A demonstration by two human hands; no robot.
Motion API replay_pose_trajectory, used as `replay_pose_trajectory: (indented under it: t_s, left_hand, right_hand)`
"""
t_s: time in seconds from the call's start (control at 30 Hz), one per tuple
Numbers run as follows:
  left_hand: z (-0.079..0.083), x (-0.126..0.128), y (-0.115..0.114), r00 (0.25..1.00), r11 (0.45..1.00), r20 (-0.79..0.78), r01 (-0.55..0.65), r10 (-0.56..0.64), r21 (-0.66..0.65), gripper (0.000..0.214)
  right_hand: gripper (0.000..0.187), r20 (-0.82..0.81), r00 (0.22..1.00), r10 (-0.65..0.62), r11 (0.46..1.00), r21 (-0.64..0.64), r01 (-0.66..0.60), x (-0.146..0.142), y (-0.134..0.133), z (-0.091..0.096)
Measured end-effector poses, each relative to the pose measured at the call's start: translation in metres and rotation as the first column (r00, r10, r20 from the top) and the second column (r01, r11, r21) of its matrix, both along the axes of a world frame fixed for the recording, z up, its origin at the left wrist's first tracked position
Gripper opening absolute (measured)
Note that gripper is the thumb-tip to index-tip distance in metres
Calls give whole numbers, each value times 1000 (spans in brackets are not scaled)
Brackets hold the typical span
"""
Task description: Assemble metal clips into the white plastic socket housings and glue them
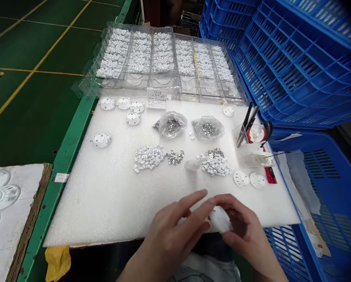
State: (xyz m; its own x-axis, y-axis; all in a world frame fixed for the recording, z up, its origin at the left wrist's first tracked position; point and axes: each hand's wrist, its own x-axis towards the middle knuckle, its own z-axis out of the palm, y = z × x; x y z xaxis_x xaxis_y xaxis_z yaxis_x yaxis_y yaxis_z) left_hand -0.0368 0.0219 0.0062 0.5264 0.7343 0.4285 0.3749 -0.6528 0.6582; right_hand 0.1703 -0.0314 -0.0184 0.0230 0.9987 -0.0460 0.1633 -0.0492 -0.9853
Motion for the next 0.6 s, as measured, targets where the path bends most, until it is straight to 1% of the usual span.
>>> replay_pose_trajectory:
  t_s: [0.03,0.1,0.13,0.2,0.23,0.27,0.3,0.33,0.37,0.4,0.43,0.5,0.57,0.6]
  left_hand:
    - [1,1,2,999,999,3,35,-35,13,31]
    - [0,0,7,999,998,27,45,-46,33,28]
    - [-1,-2,11,998,999,56,30,-32,28,24]
    - [-4,-5,18,989,999,146,-34,38,-31,15]
    - [-6,-7,22,976,994,199,-75,90,-81,12]
    - [-8,-8,25,958,982,242,-119,152,-147,13]
    - [-11,-9,28,938,961,271,-157,217,-226,16]
    - [-13,-10,30,916,935,289,-188,277,-302,18]
    - [-15,-10,31,900,908,295,-204,321,-365,20]
    - [-17,-10,32,889,890,303,-206,344,-406,21]
    - [-18,-9,32,883,883,312,-199,350,-426,21]
    - [-20,-7,32,889,896,322,-180,325,-407,19]
    - [-19,-5,33,901,916,317,-175,297,-361,18]
    - [-18,-5,33,904,922,315,-174,289,-346,18]
  right_hand:
    - [52,-6,999,32,999,29,-32,-8,4,0]
    - [52,22,997,74,992,99,-76,-19,13,-1]
    - [50,49,994,98,987,126,-103,-22,18,-1]
    - [46,127,985,120,976,166,-140,-21,29,4]
    - [43,186,979,78,974,194,-115,-17,35,8]
    - [39,260,966,-6,971,234,-57,-12,43,13]
    - [33,340,933,-118,958,286,17,-5,51,18]
    - [26,421,877,-232,935,345,82,3,60,24]
    - [19,496,806,-323,910,398,120,10,69,30]
    - [14,566,737,-369,895,430,118,18,78,35]
    - [12,632,680,-373,895,438,84,24,87,39]
    - [13,735,603,-311,915,403,-19,33,105,43]
    - [14,793,562,-234,932,347,-102,37,120,42]
    - [15,807,552,-209,937,327,-124,37,126,39]
